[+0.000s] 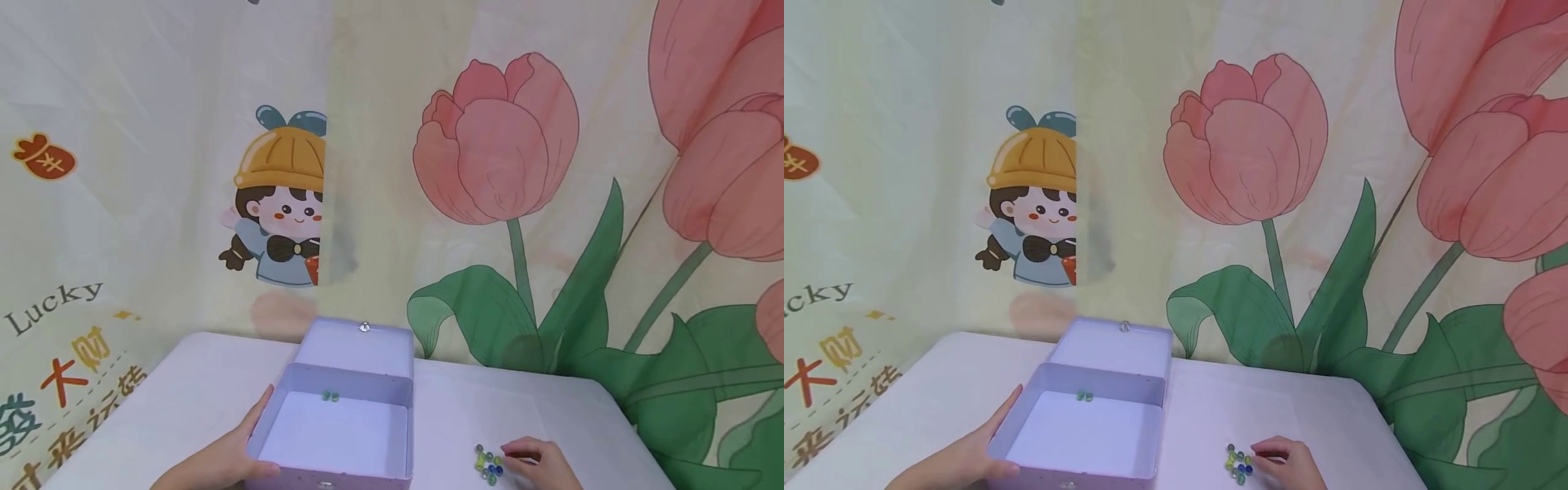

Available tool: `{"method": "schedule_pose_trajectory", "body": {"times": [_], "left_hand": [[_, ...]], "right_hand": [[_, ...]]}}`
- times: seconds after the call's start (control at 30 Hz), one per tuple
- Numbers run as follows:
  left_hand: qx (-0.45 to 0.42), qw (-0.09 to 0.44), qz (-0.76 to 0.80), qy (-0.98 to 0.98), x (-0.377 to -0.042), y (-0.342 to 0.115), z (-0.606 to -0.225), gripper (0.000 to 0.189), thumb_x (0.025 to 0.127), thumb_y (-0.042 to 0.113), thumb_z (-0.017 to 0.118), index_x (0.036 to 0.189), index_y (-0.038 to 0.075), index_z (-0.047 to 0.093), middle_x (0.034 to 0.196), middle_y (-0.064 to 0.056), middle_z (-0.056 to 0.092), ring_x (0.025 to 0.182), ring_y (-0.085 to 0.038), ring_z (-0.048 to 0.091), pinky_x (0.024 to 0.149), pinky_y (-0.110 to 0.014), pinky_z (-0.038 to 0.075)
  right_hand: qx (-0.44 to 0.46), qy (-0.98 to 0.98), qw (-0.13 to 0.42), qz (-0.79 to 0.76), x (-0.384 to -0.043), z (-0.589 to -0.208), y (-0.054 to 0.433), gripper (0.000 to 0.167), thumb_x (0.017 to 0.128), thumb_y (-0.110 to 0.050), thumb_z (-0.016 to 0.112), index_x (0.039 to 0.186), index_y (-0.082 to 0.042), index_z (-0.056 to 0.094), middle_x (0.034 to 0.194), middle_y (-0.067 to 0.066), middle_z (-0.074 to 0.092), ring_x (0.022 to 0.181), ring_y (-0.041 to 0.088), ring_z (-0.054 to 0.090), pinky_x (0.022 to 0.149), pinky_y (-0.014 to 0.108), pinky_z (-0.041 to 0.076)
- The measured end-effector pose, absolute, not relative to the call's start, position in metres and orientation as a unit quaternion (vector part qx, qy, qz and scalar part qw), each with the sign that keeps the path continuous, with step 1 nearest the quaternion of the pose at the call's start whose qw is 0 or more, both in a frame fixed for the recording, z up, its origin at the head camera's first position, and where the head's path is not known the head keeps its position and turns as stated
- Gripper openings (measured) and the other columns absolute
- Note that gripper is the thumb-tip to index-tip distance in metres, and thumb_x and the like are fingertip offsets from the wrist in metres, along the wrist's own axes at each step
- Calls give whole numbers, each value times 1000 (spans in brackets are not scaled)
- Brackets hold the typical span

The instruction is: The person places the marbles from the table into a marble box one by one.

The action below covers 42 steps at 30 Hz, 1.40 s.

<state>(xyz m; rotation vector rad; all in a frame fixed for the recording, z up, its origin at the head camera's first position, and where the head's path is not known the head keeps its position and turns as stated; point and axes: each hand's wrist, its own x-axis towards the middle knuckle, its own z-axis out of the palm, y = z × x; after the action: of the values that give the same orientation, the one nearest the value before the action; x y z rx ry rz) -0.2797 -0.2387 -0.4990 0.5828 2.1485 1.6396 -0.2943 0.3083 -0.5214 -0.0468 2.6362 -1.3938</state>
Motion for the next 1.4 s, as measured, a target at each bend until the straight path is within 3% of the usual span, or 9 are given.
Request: {"method": "schedule_pose_trajectory", "body": {"times": [0.13, 0.27, 0.4, 0.63, 0.83, 0.93, 1.17, 1.4], "left_hand": [[227, 163, 570, 772, -279, -239, -502, 121, 80, 11, 72, 146, 17, -29, 149, -32, 2, 108, -25, 54, 88, -14, 37], [224, 133, 541, 800, -279, -239, -505, 121, 79, 15, 74, 148, 20, -24, 154, -22, -3, 115, -17, 47, 92, -12, 32], [228, 113, 521, 815, -279, -240, -506, 121, 78, 16, 75, 149, 19, -23, 155, -22, -4, 116, -16, 46, 93, -12, 31], [210, 157, 547, 795, -279, -240, -505, 121, 81, 17, 73, 147, 23, -27, 153, -24, -4, 115, -24, 48, 90, -15, 35], [170, 180, 539, 805, -279, -238, -500, 119, 82, 24, 73, 147, 21, -27, 155, -22, -6, 124, -32, 35, 94, -26, 34], [173, 184, 547, 798, -280, -237, -500, 119, 82, 23, 73, 147, 20, -27, 155, -21, -6, 124, -31, 37, 95, -29, 34], [203, 169, 550, 792, -278, -240, -501, 119, 81, 15, 71, 147, 19, -27, 152, -25, -4, 112, -24, 49, 88, -14, 35], [194, 183, 557, 787, -279, -240, -501, 119, 82, 16, 71, 147, 22, -28, 151, -25, -2, 111, -26, 49, 87, -14, 36]], "right_hand": [[-41, 877, 96, -468, -291, -525, 311, 31, 79, -24, 75, 100, -1, 72, 94, 8, 70, 85, 18, 63, 77, 34, 54], [-51, 876, 100, -470, -289, -525, 309, 28, 79, -23, 75, 97, -2, 73, 92, 8, 70, 84, 17, 63, 75, 34, 54], [-52, 881, 97, -461, -290, -524, 306, 26, 79, -21, 76, 97, -3, 74, 92, 7, 70, 84, 17, 63, 75, 34, 54], [-37, 884, 100, -455, -290, -523, 304, 22, 78, -20, 76, 94, -5, 74, 92, 5, 69, 85, 17, 62, 74, 33, 54], [-40, 881, 103, -460, -291, -527, 305, 22, 77, -20, 77, 93, -5, 74, 91, 5, 69, 84, 17, 63, 73, 33, 54], [-42, 881, 106, -459, -292, -527, 305, 22, 78, -20, 77, 93, -5, 73, 90, 5, 69, 83, 17, 63, 72, 33, 54], [-52, 879, 116, -460, -290, -525, 303, 22, 79, -17, 76, 94, -2, 72, 88, 6, 69, 81, 17, 64, 71, 33, 54], [-58, 884, 115, -449, -289, -523, 300, 18, 78, -14, 76, 91, -2, 72, 84, 4, 68, 79, 16, 63, 69, 31, 54]]}}
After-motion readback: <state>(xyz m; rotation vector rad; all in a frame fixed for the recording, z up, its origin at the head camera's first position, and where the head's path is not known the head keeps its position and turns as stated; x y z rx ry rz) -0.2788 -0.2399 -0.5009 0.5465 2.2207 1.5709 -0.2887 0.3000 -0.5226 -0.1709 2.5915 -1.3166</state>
